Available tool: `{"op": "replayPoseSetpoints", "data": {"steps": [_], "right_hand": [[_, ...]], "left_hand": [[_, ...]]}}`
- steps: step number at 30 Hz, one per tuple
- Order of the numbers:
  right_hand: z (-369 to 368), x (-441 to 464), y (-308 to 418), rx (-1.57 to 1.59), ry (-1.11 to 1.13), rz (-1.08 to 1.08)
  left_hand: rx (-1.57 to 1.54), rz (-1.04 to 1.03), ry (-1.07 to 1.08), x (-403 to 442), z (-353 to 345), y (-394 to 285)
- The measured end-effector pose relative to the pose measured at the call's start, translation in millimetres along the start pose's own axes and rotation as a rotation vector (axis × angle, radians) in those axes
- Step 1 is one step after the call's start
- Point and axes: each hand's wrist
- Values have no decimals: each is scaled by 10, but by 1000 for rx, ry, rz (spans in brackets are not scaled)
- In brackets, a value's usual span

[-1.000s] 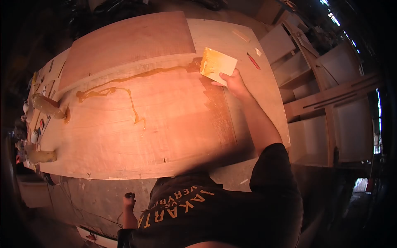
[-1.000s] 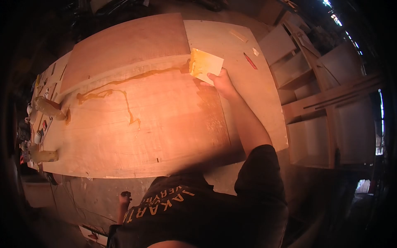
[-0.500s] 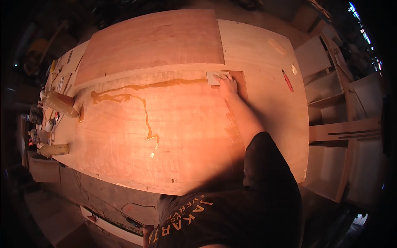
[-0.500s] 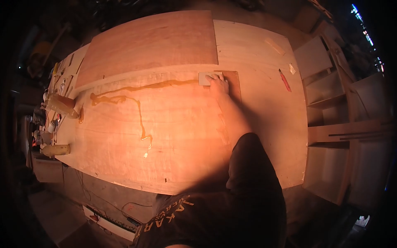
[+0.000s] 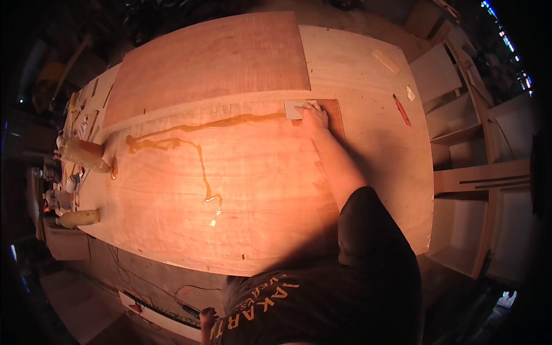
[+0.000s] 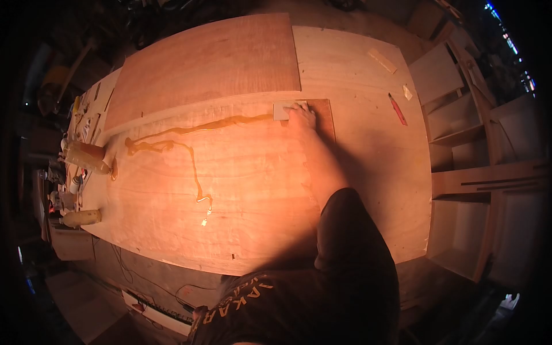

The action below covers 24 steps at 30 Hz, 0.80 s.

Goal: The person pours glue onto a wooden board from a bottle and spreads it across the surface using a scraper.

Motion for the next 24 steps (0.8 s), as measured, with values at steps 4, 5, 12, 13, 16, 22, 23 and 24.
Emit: {"op": "replayPoseSetpoints", "data": {"steps": [4, 5, 12, 13, 16, 22, 23, 24], "right_hand": [[-91, 45, -73, -27, -90, 34], [-156, 85, -133, -4, -102, 58], [139, -5, -207, -79, 34, 98], [211, -87, -223, -77, 71, 83], [350, -481, -267, -68, 175, 59], [464, -1821, -219, -45, 335, 10], [288, -2030, -333, -60, 336, 15], [188, -2239, -393, -75, 335, 22]], "left_hand": [[653, -850, 16, 225, -123, 331], [506, -663, 61, 219, -144, 375], [17, -106, 145, 184, -208, 516], [-203, 138, 135, 186, -239, 463], [13, 69, 181, 304, -300, 159], [-53, -162, 404, 1229, -271, 441], [-59, -222, 350, 1302, -204, 460], [-68, -285, 296, 1412, -148, 380]]}}
Point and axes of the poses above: each hand's wrist, its own x-axis towards the middle knuckle, its own z-axis out of the back of the hand, y = z × x, and after that the axes turned 1 degree about -z, right-handed
